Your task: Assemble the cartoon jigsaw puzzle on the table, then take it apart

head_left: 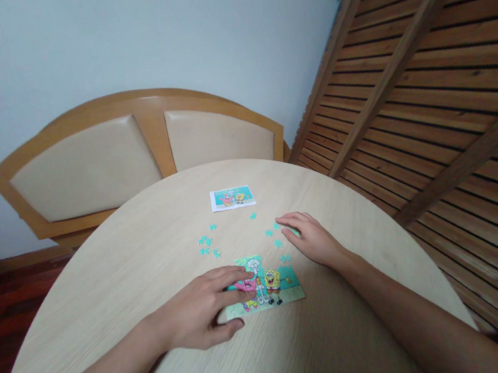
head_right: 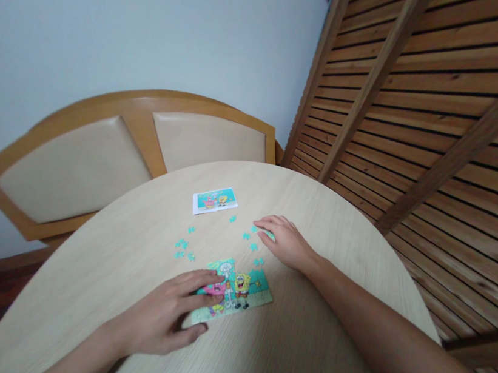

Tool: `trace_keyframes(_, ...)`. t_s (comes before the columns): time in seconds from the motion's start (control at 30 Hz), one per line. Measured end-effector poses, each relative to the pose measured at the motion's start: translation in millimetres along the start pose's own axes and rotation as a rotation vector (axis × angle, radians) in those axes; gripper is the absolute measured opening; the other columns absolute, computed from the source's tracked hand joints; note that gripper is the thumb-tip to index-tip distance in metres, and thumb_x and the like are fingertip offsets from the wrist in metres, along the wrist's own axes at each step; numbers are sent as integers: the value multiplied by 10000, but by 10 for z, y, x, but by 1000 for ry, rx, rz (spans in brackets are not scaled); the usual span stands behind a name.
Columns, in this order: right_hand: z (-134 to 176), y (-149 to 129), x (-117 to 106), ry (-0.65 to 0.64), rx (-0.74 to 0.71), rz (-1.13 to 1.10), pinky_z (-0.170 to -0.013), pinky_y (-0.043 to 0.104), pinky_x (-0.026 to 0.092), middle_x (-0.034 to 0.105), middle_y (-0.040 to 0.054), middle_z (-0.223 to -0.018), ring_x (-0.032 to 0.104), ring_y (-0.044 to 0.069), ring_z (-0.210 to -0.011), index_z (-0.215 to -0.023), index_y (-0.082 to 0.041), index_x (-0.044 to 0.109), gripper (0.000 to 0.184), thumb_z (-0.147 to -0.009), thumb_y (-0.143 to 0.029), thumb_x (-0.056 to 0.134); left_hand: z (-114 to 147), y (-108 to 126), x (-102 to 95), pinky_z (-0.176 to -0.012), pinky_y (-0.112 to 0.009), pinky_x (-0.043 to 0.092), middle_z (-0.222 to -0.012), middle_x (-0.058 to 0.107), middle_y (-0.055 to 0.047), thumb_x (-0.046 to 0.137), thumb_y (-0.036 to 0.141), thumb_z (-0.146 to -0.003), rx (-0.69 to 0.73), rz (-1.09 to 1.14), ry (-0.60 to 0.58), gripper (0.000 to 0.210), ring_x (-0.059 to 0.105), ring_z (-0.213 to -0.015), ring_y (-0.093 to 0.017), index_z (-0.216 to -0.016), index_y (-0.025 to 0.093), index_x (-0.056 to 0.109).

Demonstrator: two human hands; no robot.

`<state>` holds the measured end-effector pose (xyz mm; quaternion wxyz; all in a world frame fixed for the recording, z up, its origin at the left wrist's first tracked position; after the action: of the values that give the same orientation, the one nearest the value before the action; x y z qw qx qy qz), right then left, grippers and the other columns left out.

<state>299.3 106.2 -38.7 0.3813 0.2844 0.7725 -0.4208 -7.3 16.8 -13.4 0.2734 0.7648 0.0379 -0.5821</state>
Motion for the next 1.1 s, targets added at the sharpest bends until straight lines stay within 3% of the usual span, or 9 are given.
trace_keyframes(0.23, -72, -63, 62, -16, 71, 69, -1009, 464, 430, 662, 93, -1186, 572, 271, -1112, -1119, -255, 750, 253, -936, -318, 587, -9, 6, -5, -1142, -487, 418, -1469, 522, -112, 656, 292, -855, 9, 3, 16, 526, 506, -1341, -307, -1368, 240, 558)
trace_keyframes(0.67, 126, -4, -308, -257, -161, -137, -978, 400, 477, 644, 83, -1128, 612, 217, -1069, -1006, -283, 793, 288, -949, -181, 530, -7, -1, -5, -1145, -491, 417, -1481, 513, -102, 640, 294, -882, 25, 17, 26, 538, 500, -1348, -301, -1405, 261, 522)
trace_keyframes(0.8, 142, -15, -342, -234, -138, -163, -995, 409, 476, 648, 88, -1123, 612, 221, -1071, -1064, -241, 756, 214, -917, -226, 602, 1, -15, 3, -1152, -498, 407, -1487, 506, -110, 645, 295, -878, 14, -4, 7, 557, 494, -1354, -303, -1418, 253, 513)
trace_keyframes(0.93, 156, 38, -360, -268, -123, -130, -1017, 426, 458, 630, 90, -1150, 587, 244, -1118, -971, -248, 772, 135, -871, -280, 687, -4, -12, 0, -1149, -507, 408, -1484, 510, -109, 643, 298, -878, 22, -2, 17, 549, 494, -1355, -305, -1411, 254, 516)
trace_keyframes(1.1, 167, 27, -386, -286, -189, -113, -1025, 421, 450, 645, 80, -1162, 586, 241, -1138, -1000, -285, 779, 164, -881, -265, 668, -10, 1, -8, -1146, -491, 416, -1474, 520, -109, 651, 291, -871, 24, 8, 22, 537, 504, -1346, -299, -1393, 250, 532)
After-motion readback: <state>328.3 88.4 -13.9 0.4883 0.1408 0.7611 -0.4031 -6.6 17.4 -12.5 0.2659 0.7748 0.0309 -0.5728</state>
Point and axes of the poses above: each hand's wrist, its own z-axis away from the middle knuckle, its own x-axis out of the palm, y = z × x, the point moved 1 cm from there along -z, towards the middle knuckle
